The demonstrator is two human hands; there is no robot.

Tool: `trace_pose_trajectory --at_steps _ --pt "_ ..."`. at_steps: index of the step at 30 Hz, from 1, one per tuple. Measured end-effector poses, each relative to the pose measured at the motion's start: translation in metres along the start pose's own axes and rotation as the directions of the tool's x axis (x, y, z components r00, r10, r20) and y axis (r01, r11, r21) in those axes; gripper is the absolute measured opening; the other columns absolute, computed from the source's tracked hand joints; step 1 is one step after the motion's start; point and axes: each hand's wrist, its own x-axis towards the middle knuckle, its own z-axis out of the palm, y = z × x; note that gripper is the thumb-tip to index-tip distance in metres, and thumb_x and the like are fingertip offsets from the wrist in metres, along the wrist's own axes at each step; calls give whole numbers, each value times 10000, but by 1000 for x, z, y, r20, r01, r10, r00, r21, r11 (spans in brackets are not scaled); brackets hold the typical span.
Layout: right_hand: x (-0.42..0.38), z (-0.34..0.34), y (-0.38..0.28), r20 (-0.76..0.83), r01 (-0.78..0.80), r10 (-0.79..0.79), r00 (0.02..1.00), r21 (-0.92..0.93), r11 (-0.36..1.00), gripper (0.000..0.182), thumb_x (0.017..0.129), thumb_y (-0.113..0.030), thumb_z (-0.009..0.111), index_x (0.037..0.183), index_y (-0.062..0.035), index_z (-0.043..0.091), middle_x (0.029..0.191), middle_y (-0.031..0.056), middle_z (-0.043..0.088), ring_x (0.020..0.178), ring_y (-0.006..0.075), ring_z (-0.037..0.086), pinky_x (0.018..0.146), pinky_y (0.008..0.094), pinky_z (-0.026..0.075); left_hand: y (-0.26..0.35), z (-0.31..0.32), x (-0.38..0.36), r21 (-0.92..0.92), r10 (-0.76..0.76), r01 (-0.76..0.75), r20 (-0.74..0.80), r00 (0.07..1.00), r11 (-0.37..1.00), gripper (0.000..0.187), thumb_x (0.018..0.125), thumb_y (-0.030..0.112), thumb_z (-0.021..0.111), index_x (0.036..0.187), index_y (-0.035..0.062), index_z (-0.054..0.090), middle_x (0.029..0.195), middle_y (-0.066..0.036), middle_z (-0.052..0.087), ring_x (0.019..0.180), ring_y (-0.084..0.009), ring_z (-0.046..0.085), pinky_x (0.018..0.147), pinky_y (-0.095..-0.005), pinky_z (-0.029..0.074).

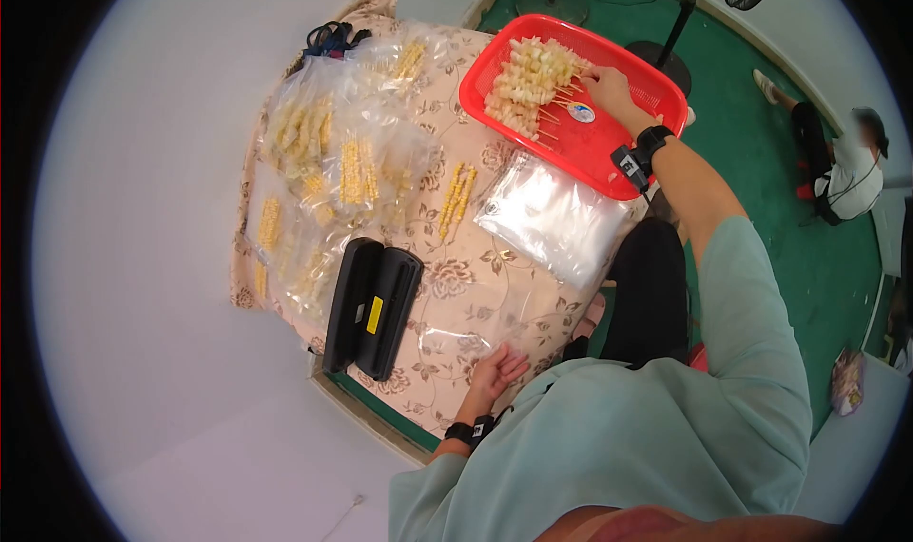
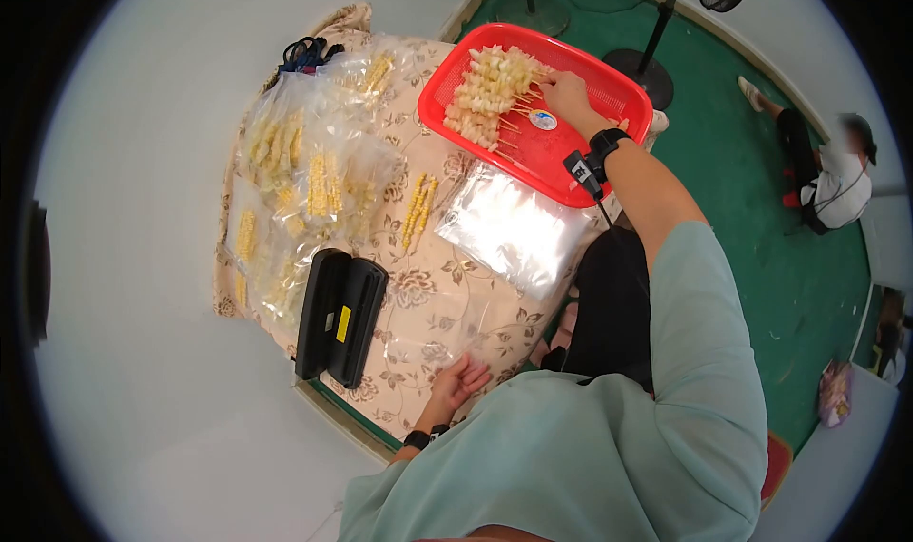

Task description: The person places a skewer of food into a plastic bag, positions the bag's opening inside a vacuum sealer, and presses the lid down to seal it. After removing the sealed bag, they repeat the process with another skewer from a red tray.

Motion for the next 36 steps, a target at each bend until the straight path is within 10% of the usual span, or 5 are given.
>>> trace_pose_trajectory --at_steps 9,17,27,36 --pt "-54 -56 -38 104 -68 30 994 383 921 219 837 -189 653 967 -23 709 805 67 671 707 141 599 666 271 487 -4 -13 11 -4 -15 16 60 998 1000 210 927 206 597 1042 34 562 1024 -135 610 1015 -316 619 891 -499 530" --pt "-198 -115 -74 460 -321 -14 888 639 700 192 851 -111 666 988 21 694 768 2 634 657 62 527 620 198 448 -4 -19 3 18 146 -159 294 945 987 190 939 205 587 964 17 602 931 -111 665 890 -199 665 603 -217 547" --pt "-358 -131 -59 800 -511 129 586 241 825 150 814 -134 679 891 -11 718 698 11 623 591 64 526 551 207 448 -9 -13 25 -154 342 -307 326 882 939 202 928 179 606 986 -15 595 915 -102 654 745 -134 619 641 -194 517" --pt "-392 -113 -77 791 -527 176 586 208 824 133 796 -93 650 837 19 709 657 15 607 573 71 534 533 212 441 -13 -7 4 -37 413 -425 322 852 904 187 903 185 644 949 5 623 912 -92 666 718 -122 601 657 -214 525"
